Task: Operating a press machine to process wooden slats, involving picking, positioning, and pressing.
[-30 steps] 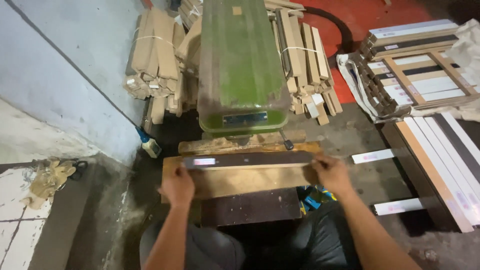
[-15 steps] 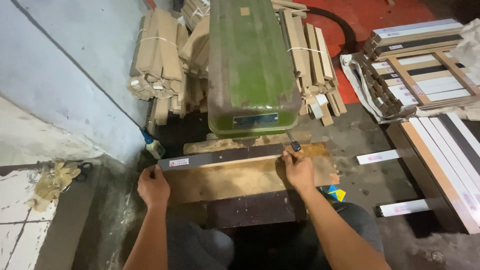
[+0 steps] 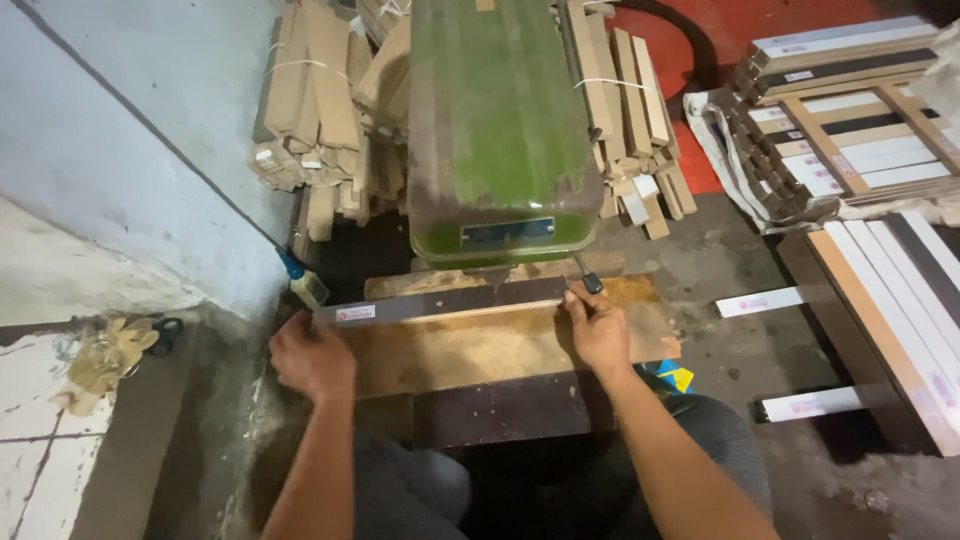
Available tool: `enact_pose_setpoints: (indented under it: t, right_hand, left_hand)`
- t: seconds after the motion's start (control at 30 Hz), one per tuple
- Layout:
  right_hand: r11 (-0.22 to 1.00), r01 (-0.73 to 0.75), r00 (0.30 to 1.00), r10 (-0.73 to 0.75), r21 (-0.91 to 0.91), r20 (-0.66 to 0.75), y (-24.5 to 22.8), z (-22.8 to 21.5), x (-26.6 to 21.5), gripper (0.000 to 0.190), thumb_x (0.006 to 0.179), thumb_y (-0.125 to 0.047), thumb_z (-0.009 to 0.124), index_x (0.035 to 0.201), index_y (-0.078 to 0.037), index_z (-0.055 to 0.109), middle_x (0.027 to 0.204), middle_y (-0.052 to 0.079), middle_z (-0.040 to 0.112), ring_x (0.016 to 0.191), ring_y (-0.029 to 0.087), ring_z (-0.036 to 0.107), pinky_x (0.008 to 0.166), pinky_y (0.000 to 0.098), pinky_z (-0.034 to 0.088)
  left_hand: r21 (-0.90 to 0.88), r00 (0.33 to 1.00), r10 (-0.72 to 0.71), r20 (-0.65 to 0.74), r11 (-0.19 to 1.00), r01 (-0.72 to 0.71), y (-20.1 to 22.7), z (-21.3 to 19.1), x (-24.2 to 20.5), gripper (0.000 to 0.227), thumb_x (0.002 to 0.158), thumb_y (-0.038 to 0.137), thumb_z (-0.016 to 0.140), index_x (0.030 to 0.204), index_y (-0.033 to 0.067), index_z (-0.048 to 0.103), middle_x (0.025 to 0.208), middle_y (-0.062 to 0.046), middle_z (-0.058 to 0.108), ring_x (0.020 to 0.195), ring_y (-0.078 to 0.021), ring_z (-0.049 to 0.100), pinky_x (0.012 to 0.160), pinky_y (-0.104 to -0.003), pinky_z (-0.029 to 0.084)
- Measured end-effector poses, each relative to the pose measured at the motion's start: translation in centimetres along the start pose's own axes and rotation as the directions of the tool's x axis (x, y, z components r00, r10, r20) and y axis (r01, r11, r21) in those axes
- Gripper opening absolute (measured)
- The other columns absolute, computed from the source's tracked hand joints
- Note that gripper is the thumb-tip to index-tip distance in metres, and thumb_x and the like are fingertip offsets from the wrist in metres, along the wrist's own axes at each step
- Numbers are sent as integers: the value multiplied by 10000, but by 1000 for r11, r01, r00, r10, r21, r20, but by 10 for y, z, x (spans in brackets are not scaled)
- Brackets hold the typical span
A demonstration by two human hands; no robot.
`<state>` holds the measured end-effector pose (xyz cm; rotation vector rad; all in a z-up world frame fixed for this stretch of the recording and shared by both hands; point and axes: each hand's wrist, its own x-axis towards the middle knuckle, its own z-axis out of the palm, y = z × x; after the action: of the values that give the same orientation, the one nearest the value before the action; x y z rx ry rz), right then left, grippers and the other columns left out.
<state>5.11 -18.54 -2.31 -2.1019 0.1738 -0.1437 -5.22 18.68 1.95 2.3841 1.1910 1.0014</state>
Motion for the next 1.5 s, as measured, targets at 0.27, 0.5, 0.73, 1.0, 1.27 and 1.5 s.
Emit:
enact_pose_setpoints:
  t: [0.27, 0.5, 0.73, 1.0, 1.27, 1.5]
  right_hand:
    - [987, 26, 1000, -27, 160, 5, -26, -27, -29, 275, 1027, -214, 653, 1147, 19, 736, 995, 239, 767, 1016, 393, 731, 885, 509, 576]
    - [903, 44, 999, -44, 427, -9, -118, -105, -64, 344, 1108, -317, 563, 1074, -31, 751, 885, 131, 739, 815, 224, 687, 798, 357, 579]
    - [991, 126, 971, -115, -35, 211, -126, -107, -27, 309, 984, -330, 658, 1143, -102, 792, 655, 99, 768, 662, 230, 759, 652, 381, 579]
    - [986, -37, 963, 78, -161, 258, -110, -21, 94, 394, 1004, -524, 533, 1119, -223, 760, 862, 33, 732, 832, 251, 728, 740, 476, 552]
    - [918, 237, 948, -290, 319, 132, -204, -51, 97, 349, 1030, -207, 445, 1300, -72, 621, 1130, 163, 647, 1087, 295, 639, 948, 498, 502]
    - [790, 460, 861, -508, 405, 12, -205, -94, 65, 446, 1043, 7, 366, 1448, -59, 542, 1391, 192, 587, 1387, 291, 508, 1200, 474, 360]
  left_hand:
    - [-218, 732, 534, 424, 844, -490, 112, -27, -95, 334, 1025, 342, 573, 1326, 213, 639, 1380, -65, 580, 1302, -262, 491, 1059, -547, 351]
    - [-314, 711, 625, 324, 780, -542, 100, 6, -129, 422, 1076, 415, 494, 1453, 246, 576, 1471, 24, 560, 1410, -208, 427, 1107, -528, 272]
    - [-284, 689, 598, 409, 801, -526, 97, 15, -128, 426, 1063, 374, 465, 1472, 280, 538, 1501, 56, 515, 1440, -208, 368, 1106, -550, 232]
    - [-280, 679, 650, 342, 760, -586, 99, 13, -127, 457, 990, 238, 498, 1440, 207, 570, 1452, 11, 550, 1395, -211, 423, 1056, -491, 277]
    - [-296, 684, 631, 366, 776, -558, 102, 10, -125, 446, 993, 230, 486, 1428, 194, 577, 1447, 6, 548, 1401, -218, 414, 1064, -504, 269]
    - [-287, 668, 641, 378, 767, -573, 104, 1, -124, 432, 1034, 237, 446, 1444, 193, 573, 1449, 1, 550, 1405, -224, 411, 1069, -507, 279]
